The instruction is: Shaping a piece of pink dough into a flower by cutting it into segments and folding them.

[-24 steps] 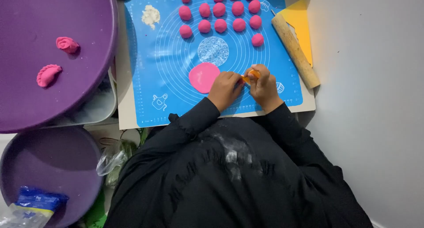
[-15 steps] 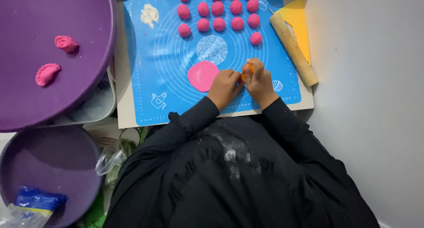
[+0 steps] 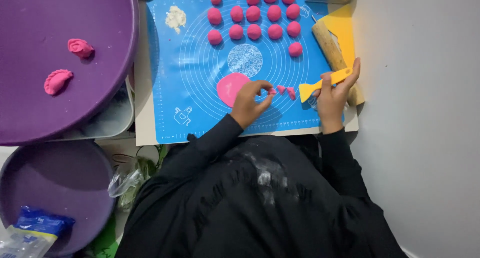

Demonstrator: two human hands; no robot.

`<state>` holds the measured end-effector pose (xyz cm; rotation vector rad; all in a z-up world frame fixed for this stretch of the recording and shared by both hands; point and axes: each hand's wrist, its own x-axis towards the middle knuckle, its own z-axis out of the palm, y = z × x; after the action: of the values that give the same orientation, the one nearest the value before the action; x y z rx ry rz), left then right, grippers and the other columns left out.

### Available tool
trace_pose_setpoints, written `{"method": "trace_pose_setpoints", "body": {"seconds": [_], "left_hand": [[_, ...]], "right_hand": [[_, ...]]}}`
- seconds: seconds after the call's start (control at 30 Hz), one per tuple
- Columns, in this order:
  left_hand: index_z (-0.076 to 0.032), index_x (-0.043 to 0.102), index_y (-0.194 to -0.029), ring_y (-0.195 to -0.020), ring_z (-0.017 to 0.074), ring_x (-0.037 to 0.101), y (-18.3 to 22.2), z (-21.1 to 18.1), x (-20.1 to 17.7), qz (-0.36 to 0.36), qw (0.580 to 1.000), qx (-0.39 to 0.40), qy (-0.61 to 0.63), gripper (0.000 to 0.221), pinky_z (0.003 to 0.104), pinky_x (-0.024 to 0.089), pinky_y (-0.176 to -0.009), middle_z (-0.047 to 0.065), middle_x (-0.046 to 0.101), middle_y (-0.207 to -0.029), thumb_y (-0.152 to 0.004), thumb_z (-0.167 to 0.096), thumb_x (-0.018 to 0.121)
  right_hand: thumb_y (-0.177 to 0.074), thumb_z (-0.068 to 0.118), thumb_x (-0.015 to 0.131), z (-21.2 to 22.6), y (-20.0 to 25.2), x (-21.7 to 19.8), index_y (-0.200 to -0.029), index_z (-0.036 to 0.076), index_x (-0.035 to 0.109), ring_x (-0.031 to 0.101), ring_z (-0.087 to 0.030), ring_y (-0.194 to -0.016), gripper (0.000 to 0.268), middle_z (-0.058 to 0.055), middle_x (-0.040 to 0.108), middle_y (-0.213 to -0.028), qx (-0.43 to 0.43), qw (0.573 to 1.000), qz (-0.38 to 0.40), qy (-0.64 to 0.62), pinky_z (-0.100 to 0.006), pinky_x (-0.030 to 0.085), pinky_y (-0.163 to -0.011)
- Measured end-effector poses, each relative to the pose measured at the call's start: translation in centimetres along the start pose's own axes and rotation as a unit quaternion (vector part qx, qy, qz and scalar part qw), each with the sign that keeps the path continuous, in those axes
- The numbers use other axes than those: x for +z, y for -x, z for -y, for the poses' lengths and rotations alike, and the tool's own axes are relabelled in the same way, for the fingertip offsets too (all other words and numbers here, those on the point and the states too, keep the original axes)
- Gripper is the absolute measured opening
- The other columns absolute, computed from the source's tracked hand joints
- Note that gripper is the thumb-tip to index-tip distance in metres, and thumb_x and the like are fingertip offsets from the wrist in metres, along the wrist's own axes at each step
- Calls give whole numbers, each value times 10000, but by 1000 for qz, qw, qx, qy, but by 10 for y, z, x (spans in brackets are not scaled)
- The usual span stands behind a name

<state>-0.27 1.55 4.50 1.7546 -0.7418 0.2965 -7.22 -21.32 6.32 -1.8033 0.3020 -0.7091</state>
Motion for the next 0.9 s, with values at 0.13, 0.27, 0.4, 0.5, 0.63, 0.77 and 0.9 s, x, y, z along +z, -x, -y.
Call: {"method": "trace_pose_setpoints", "body": {"seconds": [0.13,0.27,0.4,0.5,0.63,0.77,0.9], "left_hand": [[-200,725,-973,-717,197,626,-3,-1,-53,-35,997,-56,29,112,306,506,-734,3,733,-872,-921,-101,722],[-159,751,-940,-669,169,608,6,12,-91,-35,992,-113,-47,115,305,509,-672,10,758,-847,-860,-113,821],[-162,773,-934,-684,214,635,10,28,-91,7,986,-125,-111,109,345,544,-701,14,761,-822,-853,-125,835],[-143,773,-936,-773,245,681,14,38,-87,33,979,-116,-166,78,355,563,-759,23,754,-823,-880,-98,804],[-74,772,-913,-873,292,693,13,42,-89,67,983,-85,-149,34,413,525,-786,75,785,-926,-910,-74,737],[-117,777,-901,-830,234,648,15,43,-84,35,969,-11,-245,14,349,511,-782,37,723,-871,-898,-130,780],[-177,762,-841,-805,197,634,21,52,-73,9,920,75,-385,76,287,544,-679,3,645,-813,-853,-139,827]], "right_hand": [[-1133,150,610,12,7,-11,-1659,231,102,693,-219,-733,736,-247,484,-1343,-14,997,23,74,-300,642,-671],[-1080,268,725,7,15,-14,-1680,155,198,665,-381,-951,807,-283,254,-1510,-37,977,10,207,-417,641,-780],[-1069,332,806,-12,19,-11,-1712,180,155,477,-534,-1411,928,-206,-33,-1615,-80,965,-30,246,-591,520,-1175],[-1069,433,853,-15,27,-7,-1737,198,128,279,-466,-1563,1013,-104,-185,-1656,-94,963,-59,246,-620,401,-1285],[-1131,136,858,2,39,-2,-1732,256,81,157,-405,-1708,990,-65,-236,-1713,-95,955,-67,273,-589,328,-1417],[-1106,418,769,-11,34,7,-1649,181,276,219,-406,-1580,771,-97,-37,-1674,-182,930,-87,308,-597,298,-1300],[-1054,360,677,12,40,35,-1372,138,642,298,-350,-1402,388,-148,360,-1492,-260,909,2,325,-513,189,-1144]]}}
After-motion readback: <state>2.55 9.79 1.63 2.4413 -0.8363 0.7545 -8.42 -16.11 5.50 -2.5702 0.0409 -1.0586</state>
